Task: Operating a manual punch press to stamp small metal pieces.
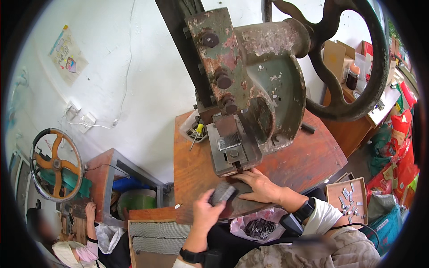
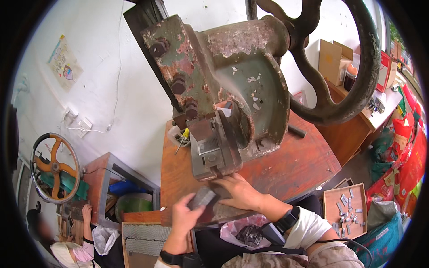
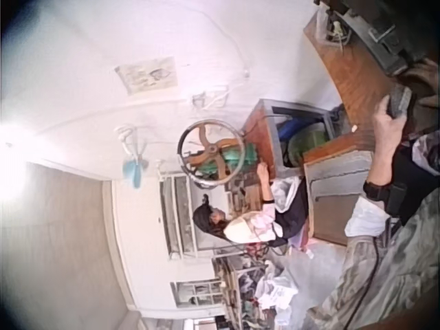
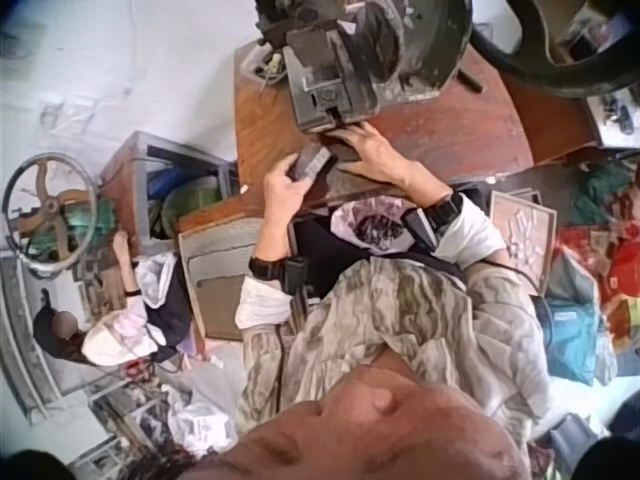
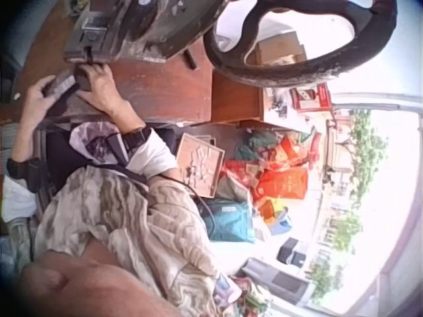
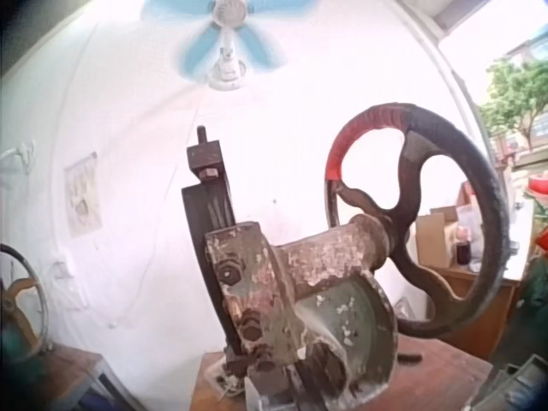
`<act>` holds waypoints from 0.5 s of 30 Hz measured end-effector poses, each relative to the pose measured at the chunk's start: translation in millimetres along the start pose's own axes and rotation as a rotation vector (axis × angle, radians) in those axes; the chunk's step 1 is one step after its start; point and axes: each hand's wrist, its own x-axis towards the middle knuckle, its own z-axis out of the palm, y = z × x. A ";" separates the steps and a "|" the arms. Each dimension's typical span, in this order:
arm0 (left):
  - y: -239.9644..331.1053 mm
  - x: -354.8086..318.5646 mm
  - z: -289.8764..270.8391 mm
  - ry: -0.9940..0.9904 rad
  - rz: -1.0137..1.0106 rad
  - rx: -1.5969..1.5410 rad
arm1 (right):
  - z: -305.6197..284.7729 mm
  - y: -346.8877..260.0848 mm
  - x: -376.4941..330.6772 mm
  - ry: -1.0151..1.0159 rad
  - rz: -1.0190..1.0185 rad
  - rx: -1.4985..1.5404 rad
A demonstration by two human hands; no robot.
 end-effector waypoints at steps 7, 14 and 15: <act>41.4 36.4 -53.6 0.260 -0.095 -0.206 | -7.8 6.7 -27.2 0.031 -0.044 -0.080; 78.8 124.1 31.0 0.363 0.090 0.117 | -7.8 3.1 -26.2 0.052 -0.090 -0.171; 82.9 128.6 42.5 0.388 0.098 0.183 | -8.4 3.1 -26.6 0.043 -0.094 -0.162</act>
